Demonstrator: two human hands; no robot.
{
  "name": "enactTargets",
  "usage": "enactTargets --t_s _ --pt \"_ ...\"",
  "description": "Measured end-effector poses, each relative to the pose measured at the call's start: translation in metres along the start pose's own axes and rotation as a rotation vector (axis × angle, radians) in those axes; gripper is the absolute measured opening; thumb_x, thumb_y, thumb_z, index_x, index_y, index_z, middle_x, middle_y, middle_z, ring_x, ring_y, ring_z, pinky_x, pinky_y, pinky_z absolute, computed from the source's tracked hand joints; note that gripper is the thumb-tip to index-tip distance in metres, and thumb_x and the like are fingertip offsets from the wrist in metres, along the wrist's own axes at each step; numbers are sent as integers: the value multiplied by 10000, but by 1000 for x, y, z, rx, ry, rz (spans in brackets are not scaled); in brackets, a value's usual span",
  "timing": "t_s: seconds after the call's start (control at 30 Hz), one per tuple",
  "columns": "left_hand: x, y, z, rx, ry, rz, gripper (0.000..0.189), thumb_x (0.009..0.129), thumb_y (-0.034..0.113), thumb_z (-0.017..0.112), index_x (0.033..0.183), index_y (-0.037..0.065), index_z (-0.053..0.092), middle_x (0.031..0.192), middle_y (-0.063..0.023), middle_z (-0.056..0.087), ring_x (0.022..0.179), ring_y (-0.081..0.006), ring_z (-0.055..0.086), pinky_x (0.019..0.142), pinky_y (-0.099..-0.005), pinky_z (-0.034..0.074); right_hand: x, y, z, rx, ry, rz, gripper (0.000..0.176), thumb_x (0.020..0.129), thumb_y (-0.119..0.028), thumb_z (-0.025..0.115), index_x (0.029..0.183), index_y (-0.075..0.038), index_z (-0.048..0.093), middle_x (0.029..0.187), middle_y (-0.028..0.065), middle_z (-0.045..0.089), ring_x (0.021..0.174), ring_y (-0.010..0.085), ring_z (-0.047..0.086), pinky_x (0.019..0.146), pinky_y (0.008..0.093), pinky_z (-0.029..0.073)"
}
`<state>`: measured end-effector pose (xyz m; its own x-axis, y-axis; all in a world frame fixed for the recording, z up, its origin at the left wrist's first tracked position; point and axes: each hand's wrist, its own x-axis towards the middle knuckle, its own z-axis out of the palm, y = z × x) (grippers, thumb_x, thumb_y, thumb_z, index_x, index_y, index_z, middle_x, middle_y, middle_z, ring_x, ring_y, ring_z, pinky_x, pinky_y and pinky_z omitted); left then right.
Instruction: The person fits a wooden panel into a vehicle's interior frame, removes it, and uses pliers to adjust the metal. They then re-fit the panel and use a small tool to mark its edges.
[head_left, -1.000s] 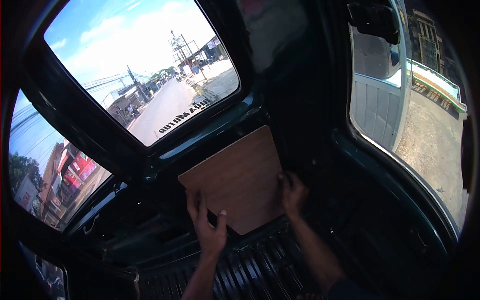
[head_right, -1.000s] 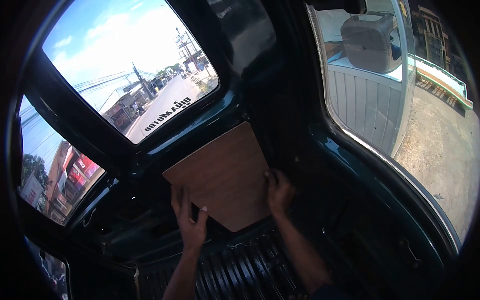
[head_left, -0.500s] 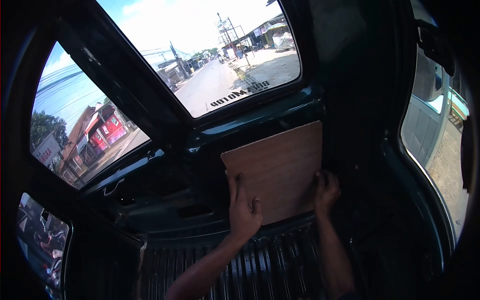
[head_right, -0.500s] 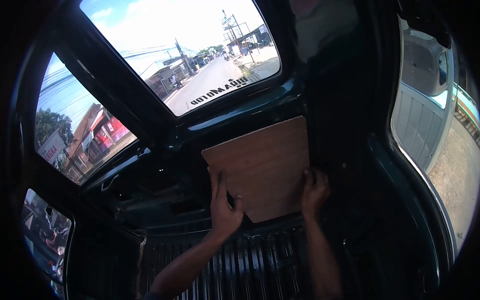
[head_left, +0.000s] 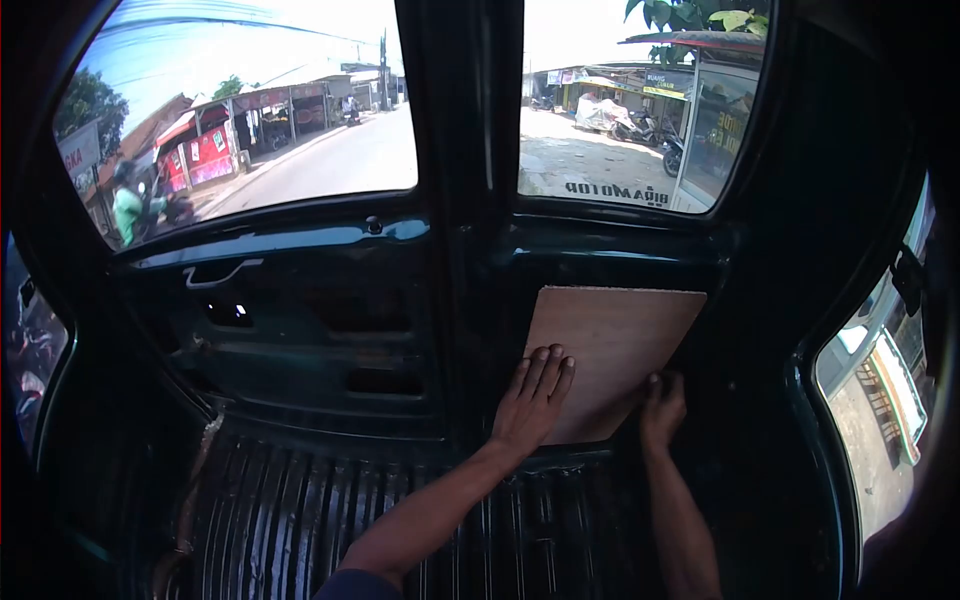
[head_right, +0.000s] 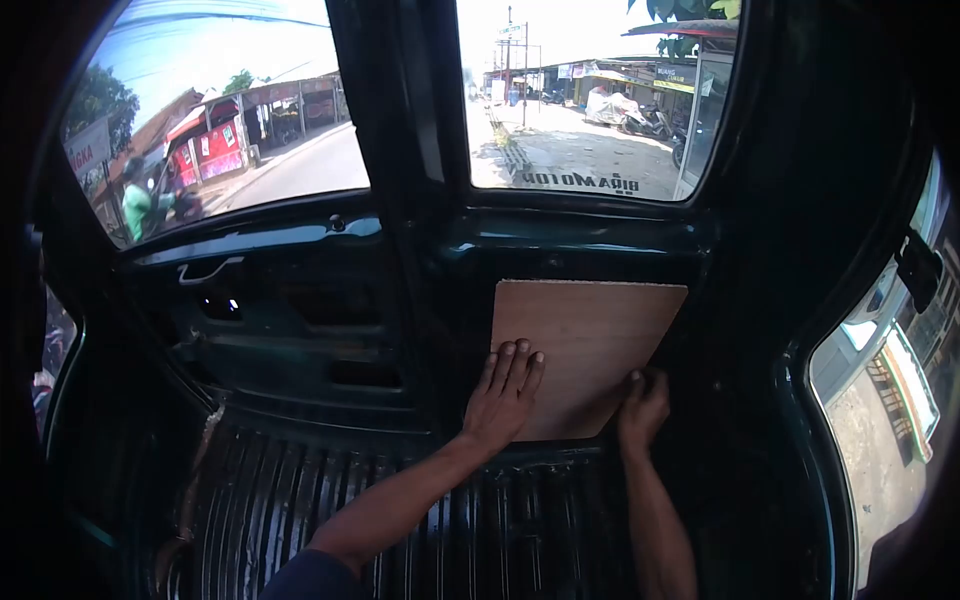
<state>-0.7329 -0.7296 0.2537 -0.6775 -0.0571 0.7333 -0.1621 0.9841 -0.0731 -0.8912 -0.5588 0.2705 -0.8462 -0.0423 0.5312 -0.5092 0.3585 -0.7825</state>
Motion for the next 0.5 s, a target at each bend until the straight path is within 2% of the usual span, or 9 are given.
enactTargets --t_s 0.07,0.2,0.27,0.3,0.33,0.37,0.4,0.47,0.5 --pt "0 7 7 218 -6 -18 632 957 182 533 1518 -9 311 1605 -238 230 1522 -401 123 1247 -512 116 3 5 -1 -40 -43 -8 189 957 -137 611 1066 18 612 990 219 675 947 386 658 849 450 490" --pt "-1 14 16 169 -3 -57 591 982 152 453 1522 -21 286 1626 -217 191 1534 -381 77 1253 -499 75 10 2 0 -112 -112 -21 176 970 -124 580 1069 21 568 982 234 652 925 409 648 822 462 485" --pt "-1 16 16 272 -2 -70 607 983 170 461 1551 58 279 1642 -211 138 1539 -376 42 1252 -502 20 11 -4 -4 -150 -140 -29 179 974 -124 574 1073 25 564 983 231 647 921 404 649 821 459 486" --pt "-1 15 19 262 -9 -79 607 983 170 461 1551 58 279 1642 -211 138 1539 -376 42 1252 -502 20 11 -8 -5 -174 -163 -41 183 977 -125 567 1077 28 560 984 227 643 917 398 649 820 455 487" --pt "-1 14 21 198 54 -68 610 984 180 461 1562 120 277 1647 -206 121 1541 -370 29 1250 -505 4 12 -8 -3 -185 -173 -40 183 977 -125 567 1077 28 560 984 227 643 917 398 649 820 455 487" --pt "-3 14 23 135 116 -56 617 985 190 461 1573 183 275 1652 -201 104 1543 -365 16 1248 -508 -12 12 -5 -2 -174 -158 -22 190 979 -130 569 1080 30 560 992 225 646 922 388 651 823 448 491" --pt "-4 17 25 128 108 -62 617 985 190 461 1573 183 275 1652 -201 104 1543 -365 16 1248 -508 -12 11 -3 -1 -162 -140 -3 196 981 -136 572 1084 31 560 1001 222 649 927 377 653 826 440 495" --pt "-4 20 27 193 78 -74 615 988 198 460 1571 280 281 1658 -194 85 1547 -353 3 1244 -506 -37 6 1 6 -145 -99 17 207 976 -126 579 1107 34 563 1012 212 654 938 353 656 842 431 498" --pt "-5 19 26 189 72 -74 615 988 198 460 1571 280 281 1658 -194 85 1547 -353 3 1244 -506 -37 3 0 7 -123 -53 37 221 972 -116 586 1131 37 565 1023 203 658 949 330 659 857 421 501"
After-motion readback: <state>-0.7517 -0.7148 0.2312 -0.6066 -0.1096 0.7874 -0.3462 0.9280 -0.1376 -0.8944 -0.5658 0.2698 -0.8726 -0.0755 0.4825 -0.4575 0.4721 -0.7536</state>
